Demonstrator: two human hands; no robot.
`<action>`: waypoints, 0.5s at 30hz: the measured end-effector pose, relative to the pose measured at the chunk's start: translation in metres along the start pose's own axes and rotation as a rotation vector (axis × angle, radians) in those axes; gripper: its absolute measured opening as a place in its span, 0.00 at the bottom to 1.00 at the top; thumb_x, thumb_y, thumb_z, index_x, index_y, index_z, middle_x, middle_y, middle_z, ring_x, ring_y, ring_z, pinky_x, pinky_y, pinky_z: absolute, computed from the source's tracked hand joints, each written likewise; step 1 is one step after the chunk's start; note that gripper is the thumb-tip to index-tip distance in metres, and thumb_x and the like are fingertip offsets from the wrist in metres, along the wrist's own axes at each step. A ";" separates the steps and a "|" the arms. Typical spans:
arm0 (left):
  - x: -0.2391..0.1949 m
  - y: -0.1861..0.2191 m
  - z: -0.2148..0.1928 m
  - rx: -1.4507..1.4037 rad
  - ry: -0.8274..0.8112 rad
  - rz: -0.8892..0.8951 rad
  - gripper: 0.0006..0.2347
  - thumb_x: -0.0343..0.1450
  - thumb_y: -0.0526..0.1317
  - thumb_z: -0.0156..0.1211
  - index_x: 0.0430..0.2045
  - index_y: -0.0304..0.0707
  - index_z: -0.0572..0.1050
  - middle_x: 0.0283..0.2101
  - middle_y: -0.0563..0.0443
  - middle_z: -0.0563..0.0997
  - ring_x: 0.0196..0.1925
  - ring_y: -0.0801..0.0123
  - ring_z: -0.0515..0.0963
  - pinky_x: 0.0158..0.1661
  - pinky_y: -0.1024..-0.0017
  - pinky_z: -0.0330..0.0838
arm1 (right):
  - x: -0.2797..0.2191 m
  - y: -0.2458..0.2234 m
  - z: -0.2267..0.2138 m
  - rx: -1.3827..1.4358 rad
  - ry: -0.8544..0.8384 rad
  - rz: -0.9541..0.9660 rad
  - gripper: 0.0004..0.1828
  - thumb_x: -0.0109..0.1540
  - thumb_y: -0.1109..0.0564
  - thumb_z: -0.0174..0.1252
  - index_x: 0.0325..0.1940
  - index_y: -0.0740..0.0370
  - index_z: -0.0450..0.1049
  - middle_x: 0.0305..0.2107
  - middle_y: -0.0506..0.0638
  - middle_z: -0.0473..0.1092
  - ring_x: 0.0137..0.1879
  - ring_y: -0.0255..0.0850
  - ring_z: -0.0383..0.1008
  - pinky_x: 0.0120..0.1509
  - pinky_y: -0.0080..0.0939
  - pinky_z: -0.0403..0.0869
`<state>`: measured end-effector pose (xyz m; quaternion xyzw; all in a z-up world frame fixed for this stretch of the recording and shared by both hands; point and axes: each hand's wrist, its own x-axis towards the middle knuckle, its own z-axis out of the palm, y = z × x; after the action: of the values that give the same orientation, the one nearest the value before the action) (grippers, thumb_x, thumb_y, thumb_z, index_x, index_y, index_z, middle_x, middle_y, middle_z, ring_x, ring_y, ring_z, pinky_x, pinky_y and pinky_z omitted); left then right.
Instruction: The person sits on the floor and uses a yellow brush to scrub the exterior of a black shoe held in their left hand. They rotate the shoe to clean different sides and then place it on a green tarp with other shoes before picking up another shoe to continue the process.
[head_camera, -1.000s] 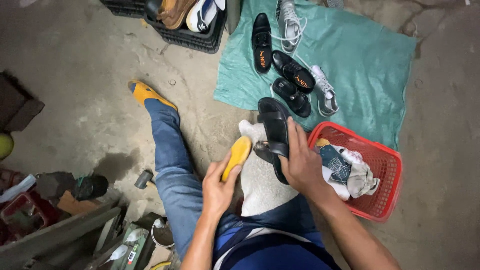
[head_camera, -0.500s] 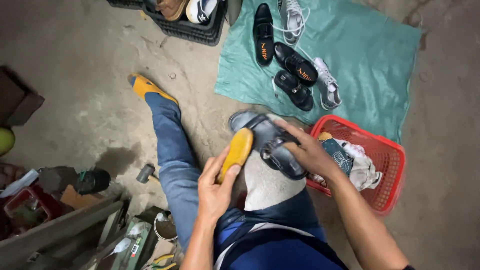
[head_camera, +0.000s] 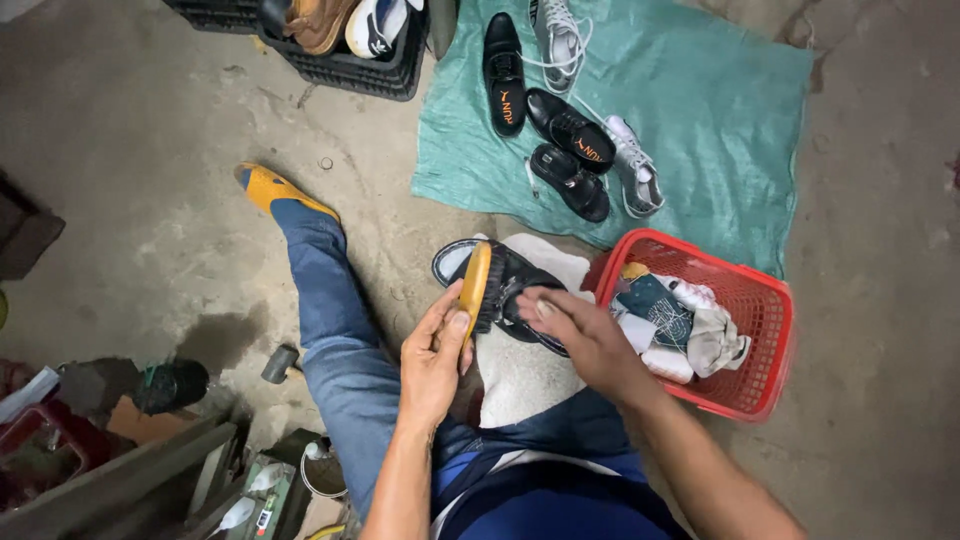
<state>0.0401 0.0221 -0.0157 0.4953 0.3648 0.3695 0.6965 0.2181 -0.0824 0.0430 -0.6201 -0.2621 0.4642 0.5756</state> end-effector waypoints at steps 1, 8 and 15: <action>0.000 0.000 -0.001 0.000 -0.001 0.003 0.17 0.75 0.31 0.56 0.59 0.29 0.73 0.34 0.46 0.77 0.16 0.73 0.72 0.16 0.75 0.68 | 0.010 0.002 0.002 0.000 0.000 -0.003 0.18 0.68 0.52 0.56 0.56 0.66 0.78 0.46 0.57 0.80 0.55 0.40 0.73 0.63 0.53 0.74; -0.009 0.009 -0.015 -0.015 0.043 0.028 0.17 0.75 0.31 0.57 0.60 0.30 0.74 0.34 0.47 0.76 0.17 0.73 0.72 0.16 0.77 0.68 | 0.054 0.025 0.007 0.044 0.140 0.202 0.18 0.60 0.50 0.70 0.46 0.64 0.79 0.33 0.52 0.79 0.38 0.34 0.78 0.46 0.36 0.81; -0.014 0.024 -0.028 -0.017 0.097 0.023 0.16 0.75 0.32 0.56 0.59 0.31 0.74 0.32 0.46 0.75 0.16 0.72 0.72 0.14 0.78 0.66 | 0.029 -0.008 0.007 0.345 0.121 0.165 0.17 0.62 0.59 0.63 0.55 0.64 0.75 0.33 0.53 0.78 0.34 0.35 0.81 0.42 0.36 0.83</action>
<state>0.0057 0.0266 0.0023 0.4753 0.3892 0.4040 0.6778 0.2265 -0.0525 0.0435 -0.5586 -0.0920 0.5099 0.6477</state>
